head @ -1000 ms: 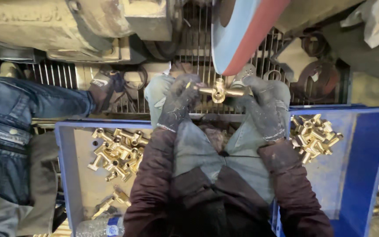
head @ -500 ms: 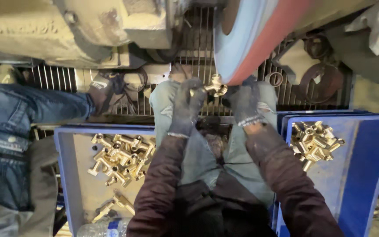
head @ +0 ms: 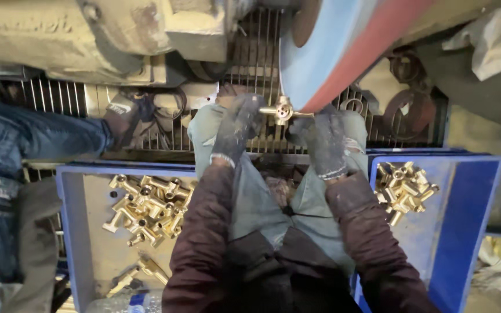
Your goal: The person sits on the floor and repeatedly picks up brass-colored metal fittings from a blue bin, presses them against a rotating grinding wheel to smooth edges, and places the finished pieces into a second bin.
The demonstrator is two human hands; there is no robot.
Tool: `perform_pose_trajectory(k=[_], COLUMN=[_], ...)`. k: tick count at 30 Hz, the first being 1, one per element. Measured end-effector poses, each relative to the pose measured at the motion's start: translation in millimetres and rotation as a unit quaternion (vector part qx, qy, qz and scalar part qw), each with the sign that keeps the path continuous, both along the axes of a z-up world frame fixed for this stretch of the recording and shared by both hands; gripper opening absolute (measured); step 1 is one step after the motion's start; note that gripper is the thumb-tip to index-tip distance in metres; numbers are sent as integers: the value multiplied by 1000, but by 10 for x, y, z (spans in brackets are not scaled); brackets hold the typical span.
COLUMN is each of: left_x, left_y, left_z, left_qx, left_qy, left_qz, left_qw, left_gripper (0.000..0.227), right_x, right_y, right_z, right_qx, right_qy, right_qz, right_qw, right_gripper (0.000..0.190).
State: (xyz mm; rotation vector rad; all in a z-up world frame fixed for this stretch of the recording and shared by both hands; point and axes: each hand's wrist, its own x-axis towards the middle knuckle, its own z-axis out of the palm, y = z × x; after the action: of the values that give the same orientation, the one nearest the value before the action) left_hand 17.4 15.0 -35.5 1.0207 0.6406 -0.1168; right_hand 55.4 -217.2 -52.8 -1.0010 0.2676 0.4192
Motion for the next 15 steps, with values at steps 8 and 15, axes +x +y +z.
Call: perform_pose_trajectory(k=[8,15], left_x=[33,-222], left_y=[30,-379], left_z=[182,768], left_qx=[10,277], left_qy=[63,-104], left_qz=[-13,-23], left_qw=[998,955], left_gripper=[32,31], right_x=[237,361], right_y=[153,272], right_z=[338,-69], right_qx=[-303,-185], right_qy=[112,220], right_qz=[27,69], right_qw=[946,955], right_gripper=[19,19])
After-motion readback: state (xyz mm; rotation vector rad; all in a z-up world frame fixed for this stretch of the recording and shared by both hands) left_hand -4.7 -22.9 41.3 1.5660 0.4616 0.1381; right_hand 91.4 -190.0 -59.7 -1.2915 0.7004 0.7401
